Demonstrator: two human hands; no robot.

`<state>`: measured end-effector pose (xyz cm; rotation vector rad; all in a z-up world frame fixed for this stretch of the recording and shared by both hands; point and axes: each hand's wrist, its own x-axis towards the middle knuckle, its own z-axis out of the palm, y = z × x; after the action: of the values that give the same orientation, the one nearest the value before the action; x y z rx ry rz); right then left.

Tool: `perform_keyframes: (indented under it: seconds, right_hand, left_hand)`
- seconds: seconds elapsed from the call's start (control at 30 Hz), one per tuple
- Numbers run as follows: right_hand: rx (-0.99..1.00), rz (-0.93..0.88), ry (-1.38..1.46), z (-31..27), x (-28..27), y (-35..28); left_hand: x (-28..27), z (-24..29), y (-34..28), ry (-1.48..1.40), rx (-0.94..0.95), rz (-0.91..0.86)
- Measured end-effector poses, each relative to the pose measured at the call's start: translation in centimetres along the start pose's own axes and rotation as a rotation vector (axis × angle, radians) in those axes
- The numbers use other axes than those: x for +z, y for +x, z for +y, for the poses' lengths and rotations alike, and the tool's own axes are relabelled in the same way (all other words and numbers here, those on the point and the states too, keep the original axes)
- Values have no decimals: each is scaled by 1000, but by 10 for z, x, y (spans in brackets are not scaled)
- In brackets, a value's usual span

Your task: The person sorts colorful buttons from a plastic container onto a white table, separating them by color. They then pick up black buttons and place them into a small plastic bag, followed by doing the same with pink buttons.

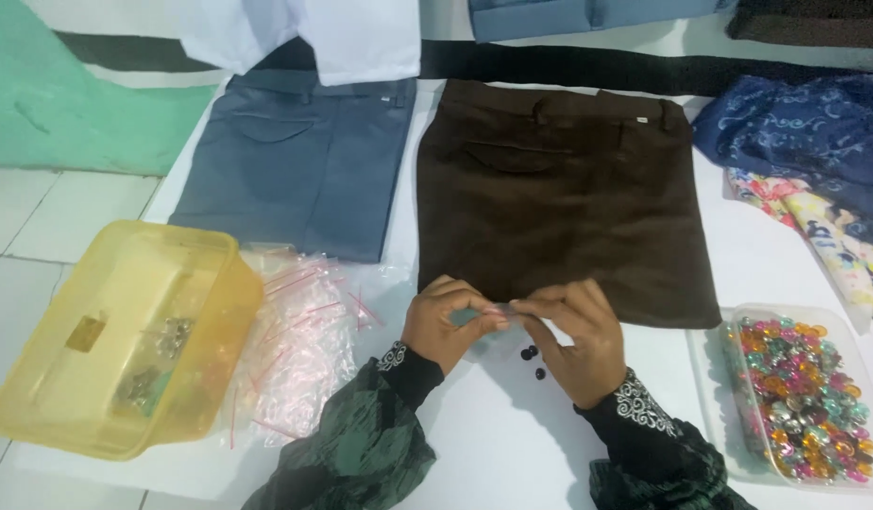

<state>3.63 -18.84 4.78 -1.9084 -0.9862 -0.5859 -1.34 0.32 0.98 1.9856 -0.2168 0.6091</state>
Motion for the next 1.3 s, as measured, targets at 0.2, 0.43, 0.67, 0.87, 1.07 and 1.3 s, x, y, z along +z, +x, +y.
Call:
perform_keyframes:
  seconds: [0.2,0.43,0.67,0.87,1.07,1.3]
  right_hand:
    - [-58,9,43,-14,-1,10]
    - [-91,-25,9,4,2,-5]
    - [-117,-35,-45,5,0,-5]
    - [-120,-22,3,4,6,-4]
    - [-88,-31,-6,6,2,-4]
    - [-52,1,-10,5,-1,-1]
  left_hand:
    - [0,-2,0,-14,-8,33]
    - [3,-6,-2,-58,-39,31]
    - [4,-7,-3,-75,-77,41]
    - [4,-2,-2,-87,-92,40]
    - [3,-1,-2,-136,-73,3]
    - [1,2,2,-49,4,-87]
